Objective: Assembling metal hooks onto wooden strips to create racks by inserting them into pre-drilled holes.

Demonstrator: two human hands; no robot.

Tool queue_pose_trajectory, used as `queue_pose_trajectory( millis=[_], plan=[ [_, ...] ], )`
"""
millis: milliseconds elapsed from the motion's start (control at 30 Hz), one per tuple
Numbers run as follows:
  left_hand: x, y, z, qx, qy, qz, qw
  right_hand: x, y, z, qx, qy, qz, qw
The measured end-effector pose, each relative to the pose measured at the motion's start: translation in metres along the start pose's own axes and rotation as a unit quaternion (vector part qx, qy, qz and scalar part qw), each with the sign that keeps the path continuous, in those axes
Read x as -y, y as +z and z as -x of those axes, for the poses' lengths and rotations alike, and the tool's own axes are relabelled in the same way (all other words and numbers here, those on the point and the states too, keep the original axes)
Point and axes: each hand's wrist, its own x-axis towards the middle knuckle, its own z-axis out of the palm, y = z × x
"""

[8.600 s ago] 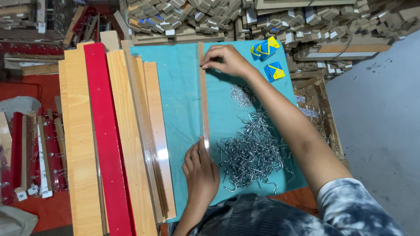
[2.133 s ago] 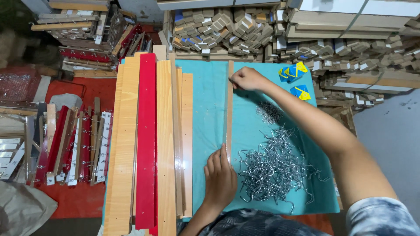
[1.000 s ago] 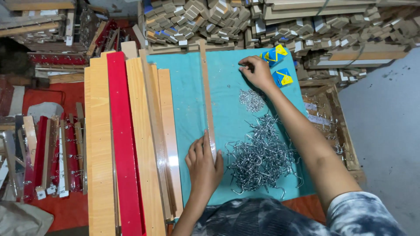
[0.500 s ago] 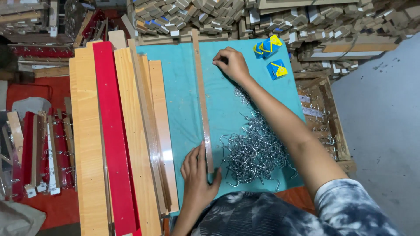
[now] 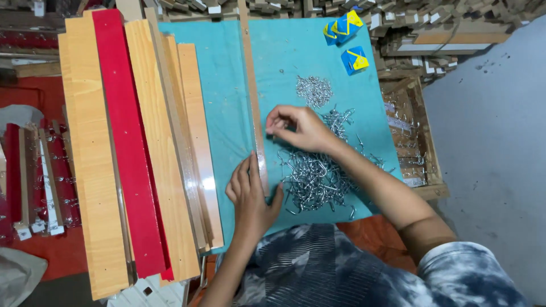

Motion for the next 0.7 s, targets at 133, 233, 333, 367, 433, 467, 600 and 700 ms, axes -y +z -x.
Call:
queue_pose_trajectory(
  millis=[133,233,333,367,433,467,600,700],
  plan=[
    [0.005,0.012,0.002,-0.015,0.010,-0.039,0.999,0.015,0.023,0.026,0.015,-0.005,0.004,1.000],
    [0.006,0.014,0.000,-0.050,0.019,-0.061,0.997,0.022,0.029,0.029,0.005,-0.037,0.076,0.996],
    [0.008,0.016,0.003,-0.058,0.024,-0.074,0.995,0.024,0.033,0.029,0.006,-0.059,0.124,0.990],
    [0.009,0.016,0.003,-0.060,0.025,-0.076,0.995,0.021,0.033,0.029,0.001,-0.062,0.125,0.990],
    [0.009,0.017,0.002,-0.062,0.028,-0.078,0.995,0.015,0.034,0.028,-0.004,-0.066,0.127,0.990],
    [0.009,0.018,0.001,-0.062,0.026,-0.082,0.994,0.013,0.034,0.028,-0.014,-0.057,0.112,0.992],
    [0.010,0.019,0.003,-0.060,0.021,-0.081,0.995,0.011,0.038,0.031,-0.040,-0.051,0.121,0.991],
    [0.010,0.021,0.004,-0.064,0.027,-0.078,0.995,0.019,0.049,0.037,-0.057,-0.068,0.185,0.979]
  ],
)
